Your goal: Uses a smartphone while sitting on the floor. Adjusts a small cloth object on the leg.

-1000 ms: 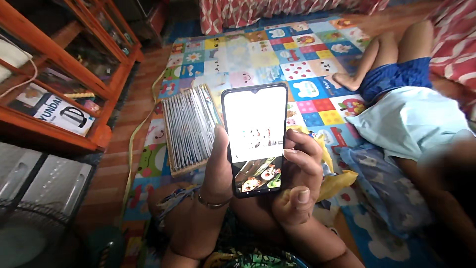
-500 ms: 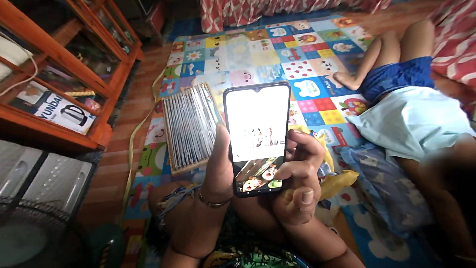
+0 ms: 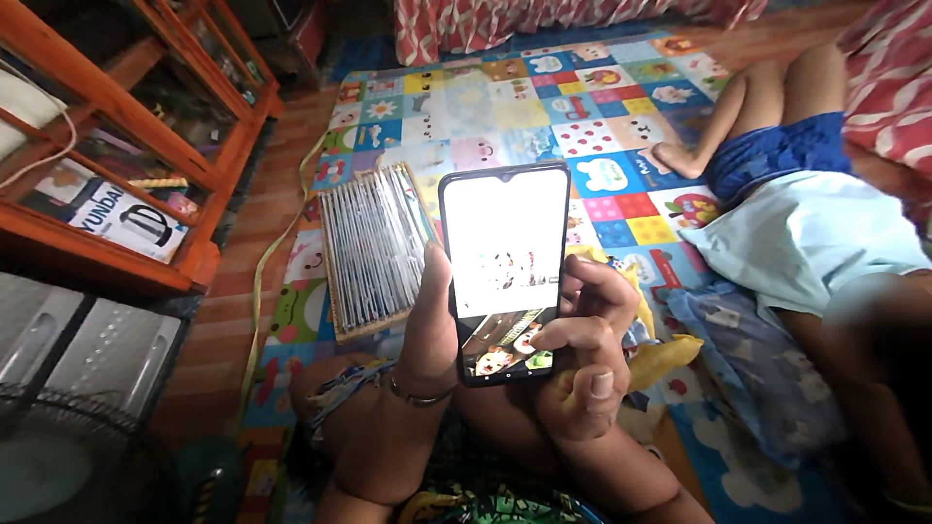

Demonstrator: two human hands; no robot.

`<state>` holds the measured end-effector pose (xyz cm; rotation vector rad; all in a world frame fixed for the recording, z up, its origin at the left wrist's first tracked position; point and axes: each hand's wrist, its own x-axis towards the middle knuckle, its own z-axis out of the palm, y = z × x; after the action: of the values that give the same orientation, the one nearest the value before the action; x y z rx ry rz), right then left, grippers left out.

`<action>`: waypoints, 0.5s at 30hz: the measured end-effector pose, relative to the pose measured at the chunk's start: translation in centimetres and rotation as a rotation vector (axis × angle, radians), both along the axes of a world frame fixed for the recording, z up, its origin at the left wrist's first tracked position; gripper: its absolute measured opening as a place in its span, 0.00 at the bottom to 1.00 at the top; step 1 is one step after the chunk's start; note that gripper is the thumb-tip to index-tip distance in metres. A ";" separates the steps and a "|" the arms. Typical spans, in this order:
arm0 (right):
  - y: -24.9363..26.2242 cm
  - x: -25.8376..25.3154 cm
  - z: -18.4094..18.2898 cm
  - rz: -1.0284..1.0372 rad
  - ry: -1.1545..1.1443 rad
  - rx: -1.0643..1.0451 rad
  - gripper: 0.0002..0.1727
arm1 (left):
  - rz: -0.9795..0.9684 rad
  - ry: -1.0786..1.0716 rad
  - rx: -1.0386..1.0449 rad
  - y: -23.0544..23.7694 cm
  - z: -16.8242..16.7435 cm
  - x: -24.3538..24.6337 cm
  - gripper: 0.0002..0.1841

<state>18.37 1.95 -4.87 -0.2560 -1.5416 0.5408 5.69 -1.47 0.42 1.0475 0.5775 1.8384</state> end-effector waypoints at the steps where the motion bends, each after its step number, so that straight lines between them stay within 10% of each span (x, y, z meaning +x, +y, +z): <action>1: 0.0 0.0 0.0 -0.001 -0.003 0.001 0.29 | -0.001 -0.011 -0.005 0.0 0.0 0.0 0.24; 15: -0.1 0.0 0.1 0.011 0.004 -0.007 0.29 | 0.046 0.048 -0.143 -0.4 0.3 -0.1 0.31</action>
<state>18.34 1.84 -4.79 -0.2521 -1.5385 0.5546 5.64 -1.89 0.67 0.9919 0.7559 1.7868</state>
